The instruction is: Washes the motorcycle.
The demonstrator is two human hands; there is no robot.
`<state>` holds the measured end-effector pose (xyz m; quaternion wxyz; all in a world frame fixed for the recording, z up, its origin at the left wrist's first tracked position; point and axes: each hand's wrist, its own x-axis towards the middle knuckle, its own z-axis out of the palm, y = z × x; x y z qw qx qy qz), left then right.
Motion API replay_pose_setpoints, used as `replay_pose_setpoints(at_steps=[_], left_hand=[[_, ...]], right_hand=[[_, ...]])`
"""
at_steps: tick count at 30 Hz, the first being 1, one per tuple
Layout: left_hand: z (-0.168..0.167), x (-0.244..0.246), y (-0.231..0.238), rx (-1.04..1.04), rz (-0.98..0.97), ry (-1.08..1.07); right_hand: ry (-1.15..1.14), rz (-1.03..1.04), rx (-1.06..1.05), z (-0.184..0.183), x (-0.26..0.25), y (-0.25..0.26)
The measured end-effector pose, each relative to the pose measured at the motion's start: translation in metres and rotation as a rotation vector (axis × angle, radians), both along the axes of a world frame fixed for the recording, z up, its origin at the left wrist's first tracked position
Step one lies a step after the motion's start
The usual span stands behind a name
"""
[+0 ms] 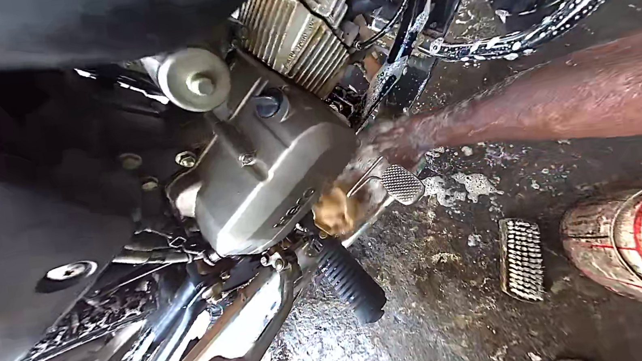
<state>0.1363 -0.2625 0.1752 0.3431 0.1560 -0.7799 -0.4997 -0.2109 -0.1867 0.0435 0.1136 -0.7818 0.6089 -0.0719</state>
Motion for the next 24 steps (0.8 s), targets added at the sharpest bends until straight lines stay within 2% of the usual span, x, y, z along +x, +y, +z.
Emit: replay_pose_setpoints(at_steps=[1, 2, 3, 5, 7, 8, 10, 11, 13, 14, 17, 19, 22, 24], left_hand=[[0.000, -0.002, 0.000, 0.009, 0.015, 0.008], [0.001, -0.005, -0.001, 0.016, 0.026, 0.013], [0.001, -0.006, -0.001, 0.020, 0.043, 0.010], [0.004, -0.005, 0.003, 0.015, 0.072, -0.018], [0.010, -0.003, 0.007, 0.009, 0.108, -0.058], [0.010, 0.000, 0.008, 0.008, 0.120, -0.053], [0.007, 0.007, 0.004, 0.000, 0.123, -0.016], [0.005, 0.011, 0.002, -0.002, 0.122, -0.008], [0.004, 0.013, 0.000, 0.005, 0.109, 0.005], [0.003, 0.011, 0.000, 0.012, 0.100, 0.017], [0.000, 0.010, -0.001, 0.028, 0.083, 0.015], [-0.001, 0.011, -0.002, 0.029, 0.083, -0.015], [0.004, 0.014, -0.002, 0.027, 0.094, -0.098], [0.008, 0.018, -0.001, 0.021, 0.096, -0.136]], right_hand=[[0.004, -0.052, 0.196, 0.008, 0.005, -0.004], [-0.018, -0.096, 0.283, 0.013, 0.007, -0.005], [-0.108, -0.142, 0.204, 0.011, 0.009, 0.003], [-0.276, -0.234, -0.087, -0.004, 0.018, 0.020], [-0.321, -0.318, -0.318, -0.014, 0.031, 0.033], [-0.331, -0.367, -0.351, -0.007, 0.038, 0.042], [-0.270, -0.454, -0.178, 0.012, 0.039, 0.055], [-0.199, -0.481, -0.166, 0.017, 0.039, 0.060], [-0.093, -0.495, -0.526, 0.006, 0.030, 0.069], [-0.119, -0.536, -0.665, 0.012, 0.030, 0.071], [-0.178, -0.686, -0.910, 0.074, 0.059, 0.070], [-0.105, -0.612, -1.018, 0.121, 0.087, 0.061], [0.062, -0.482, -1.058, 0.160, 0.111, 0.021], [0.191, -0.543, -0.955, 0.169, 0.135, -0.016]])
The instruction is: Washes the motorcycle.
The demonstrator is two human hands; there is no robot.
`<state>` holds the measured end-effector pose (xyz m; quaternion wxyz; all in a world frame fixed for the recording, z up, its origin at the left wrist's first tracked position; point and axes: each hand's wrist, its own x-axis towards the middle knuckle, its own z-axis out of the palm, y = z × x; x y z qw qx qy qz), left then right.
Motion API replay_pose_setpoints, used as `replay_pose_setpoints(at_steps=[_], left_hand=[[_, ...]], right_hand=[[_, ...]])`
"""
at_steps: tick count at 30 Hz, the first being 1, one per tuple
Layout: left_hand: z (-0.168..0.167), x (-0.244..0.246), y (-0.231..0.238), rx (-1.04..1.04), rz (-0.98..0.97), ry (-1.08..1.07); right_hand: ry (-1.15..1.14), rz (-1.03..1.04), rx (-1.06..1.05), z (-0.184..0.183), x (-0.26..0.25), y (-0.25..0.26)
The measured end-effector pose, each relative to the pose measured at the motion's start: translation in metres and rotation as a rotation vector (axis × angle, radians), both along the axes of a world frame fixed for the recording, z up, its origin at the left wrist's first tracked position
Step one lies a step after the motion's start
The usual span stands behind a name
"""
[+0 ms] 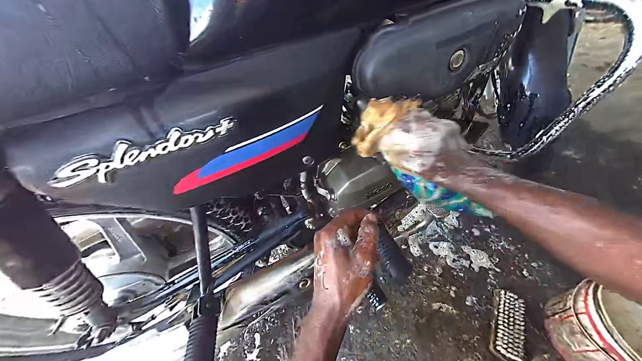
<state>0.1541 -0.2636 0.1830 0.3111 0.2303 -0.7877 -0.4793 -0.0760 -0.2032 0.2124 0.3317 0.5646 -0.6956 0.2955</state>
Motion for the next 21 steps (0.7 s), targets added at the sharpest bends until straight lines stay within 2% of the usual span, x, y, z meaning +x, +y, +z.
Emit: replay_pose_setpoints(at_steps=[1, 3, 4, 8, 12, 13, 15, 16, 18, 21], left_hand=[[0.001, 0.001, 0.000, -0.006, 0.002, -0.008], [0.003, 0.001, -0.003, -0.028, 0.020, -0.022], [0.003, 0.001, -0.004, -0.030, 0.032, -0.027], [0.002, 0.006, -0.008, -0.008, 0.044, -0.035], [0.002, 0.008, -0.009, -0.012, 0.013, -0.023], [0.003, 0.008, -0.009, -0.015, 0.006, -0.022], [0.004, 0.010, -0.011, -0.021, -0.006, -0.014], [0.004, 0.012, -0.013, -0.018, -0.012, -0.009], [0.002, 0.014, -0.014, 0.005, -0.018, 0.005], [-0.003, 0.021, -0.017, 0.025, -0.024, 0.006]], right_hand=[[-0.035, -0.104, 0.116, -0.001, 0.009, -0.019], [-0.291, -0.221, 0.400, 0.003, 0.022, -0.046], [-0.404, -0.242, 0.477, 0.005, 0.024, -0.057], [-0.420, -0.358, 0.231, 0.002, 0.018, -0.087], [-0.733, -0.534, 0.384, 0.022, 0.035, -0.092], [-0.722, -0.548, 0.360, 0.019, 0.036, -0.094], [-0.530, -0.499, 0.275, 0.006, 0.031, -0.098], [-0.378, -0.452, 0.236, 0.004, 0.025, -0.100], [-0.313, -0.307, 0.224, 0.010, 0.019, -0.098], [-0.315, -0.430, 0.206, 0.008, 0.020, -0.102]])
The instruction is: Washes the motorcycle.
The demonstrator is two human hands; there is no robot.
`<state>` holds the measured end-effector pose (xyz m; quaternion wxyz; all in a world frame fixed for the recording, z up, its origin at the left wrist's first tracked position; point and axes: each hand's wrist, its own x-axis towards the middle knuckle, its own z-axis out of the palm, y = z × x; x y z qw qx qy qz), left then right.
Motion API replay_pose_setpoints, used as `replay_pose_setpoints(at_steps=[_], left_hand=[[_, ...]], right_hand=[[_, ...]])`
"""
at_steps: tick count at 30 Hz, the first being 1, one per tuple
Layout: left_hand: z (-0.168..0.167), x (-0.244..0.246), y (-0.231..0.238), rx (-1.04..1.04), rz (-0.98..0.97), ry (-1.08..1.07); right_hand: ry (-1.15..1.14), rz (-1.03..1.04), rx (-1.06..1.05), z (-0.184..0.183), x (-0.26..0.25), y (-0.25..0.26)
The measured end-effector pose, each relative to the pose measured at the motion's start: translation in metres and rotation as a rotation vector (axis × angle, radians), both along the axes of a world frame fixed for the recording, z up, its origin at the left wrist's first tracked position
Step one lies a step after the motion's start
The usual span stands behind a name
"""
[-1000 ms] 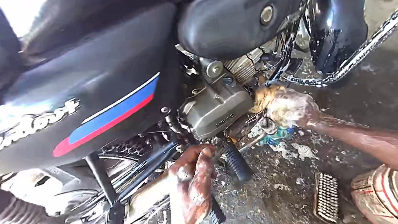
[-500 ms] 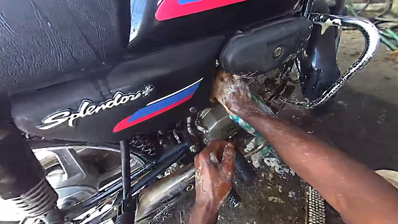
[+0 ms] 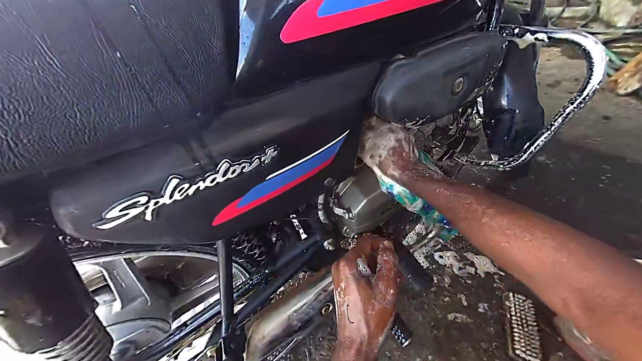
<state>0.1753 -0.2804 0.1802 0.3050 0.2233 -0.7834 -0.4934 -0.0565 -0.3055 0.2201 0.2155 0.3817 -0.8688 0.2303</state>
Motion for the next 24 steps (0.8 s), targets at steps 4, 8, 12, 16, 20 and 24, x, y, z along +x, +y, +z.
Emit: replay_pose_setpoints(at_steps=[4, 8, 12, 16, 20, 24], left_hand=[[0.001, 0.003, -0.002, -0.018, 0.014, -0.017], [-0.001, 0.002, -0.002, -0.031, -0.005, 0.010], [-0.007, 0.005, -0.005, -0.026, -0.027, 0.073], [-0.008, 0.002, -0.005, -0.052, 0.004, 0.121], [-0.005, -0.001, -0.003, -0.046, 0.016, 0.116], [-0.001, -0.002, -0.002, -0.046, 0.017, 0.067]], right_hand=[[-0.186, -0.192, -0.130, 0.004, 0.015, -0.015], [-0.004, 0.017, 0.023, -0.006, -0.003, 0.002], [0.085, 0.107, -0.003, -0.015, -0.018, 0.008], [-0.149, -0.061, -0.140, -0.009, 0.011, 0.012], [-0.086, 0.008, -0.217, -0.048, 0.021, 0.062], [-0.670, -0.225, -0.130, -0.034, 0.034, 0.116]])
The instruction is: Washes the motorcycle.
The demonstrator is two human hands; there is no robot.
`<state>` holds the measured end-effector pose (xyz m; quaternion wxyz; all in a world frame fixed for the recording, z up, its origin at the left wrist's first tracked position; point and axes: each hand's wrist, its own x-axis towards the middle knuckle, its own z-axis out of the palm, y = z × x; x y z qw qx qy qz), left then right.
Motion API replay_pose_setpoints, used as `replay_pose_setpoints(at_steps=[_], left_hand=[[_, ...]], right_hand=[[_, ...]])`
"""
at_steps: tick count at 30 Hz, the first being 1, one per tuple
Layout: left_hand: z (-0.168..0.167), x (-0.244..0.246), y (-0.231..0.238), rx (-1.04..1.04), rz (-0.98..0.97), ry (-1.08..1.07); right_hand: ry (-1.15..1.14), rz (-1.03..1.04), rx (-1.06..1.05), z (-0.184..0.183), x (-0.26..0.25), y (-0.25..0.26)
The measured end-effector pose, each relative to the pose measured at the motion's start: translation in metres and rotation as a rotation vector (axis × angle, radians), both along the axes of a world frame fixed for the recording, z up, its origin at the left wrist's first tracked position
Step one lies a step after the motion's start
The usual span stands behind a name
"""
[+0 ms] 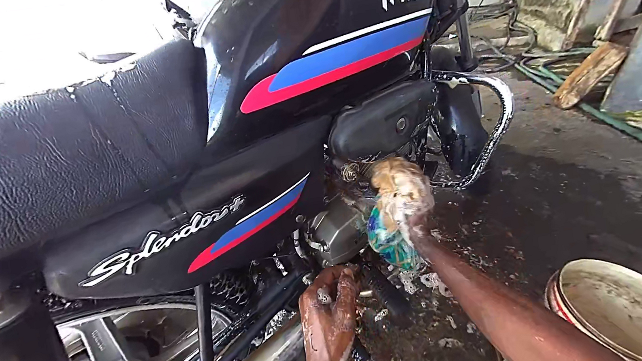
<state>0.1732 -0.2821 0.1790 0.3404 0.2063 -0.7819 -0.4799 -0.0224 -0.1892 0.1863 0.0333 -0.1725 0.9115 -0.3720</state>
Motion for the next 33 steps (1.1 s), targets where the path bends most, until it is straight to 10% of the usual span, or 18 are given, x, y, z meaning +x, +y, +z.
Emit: replay_pose_setpoints(at_steps=[2, 6, 13, 17, 21, 28, 33], left_hand=[[0.002, -0.003, 0.002, 0.000, 0.008, -0.009], [0.001, -0.005, 0.003, 0.008, 0.010, -0.009], [-0.014, -0.020, 0.012, 0.376, -0.068, 0.328], [-0.014, -0.014, 0.011, 0.449, -0.007, 0.355], [-0.029, -0.006, -0.004, 0.397, -0.108, 0.374], [-0.028, -0.015, 0.001, 0.413, -0.120, 0.398], [-0.034, -0.010, -0.001, 0.424, -0.124, 0.438]], right_hand=[[-0.015, -0.048, -0.081, 0.020, -0.009, 0.013], [0.693, -0.137, -0.554, 0.076, -0.066, -0.002], [1.097, -0.014, -0.469, 0.099, -0.057, -0.080], [1.087, 0.198, -0.465, 0.106, -0.090, -0.055], [0.895, -0.026, -0.321, 0.121, -0.180, -0.016], [0.974, -0.094, -0.127, 0.140, -0.096, -0.048], [0.988, 0.126, -0.292, 0.107, -0.171, -0.013]])
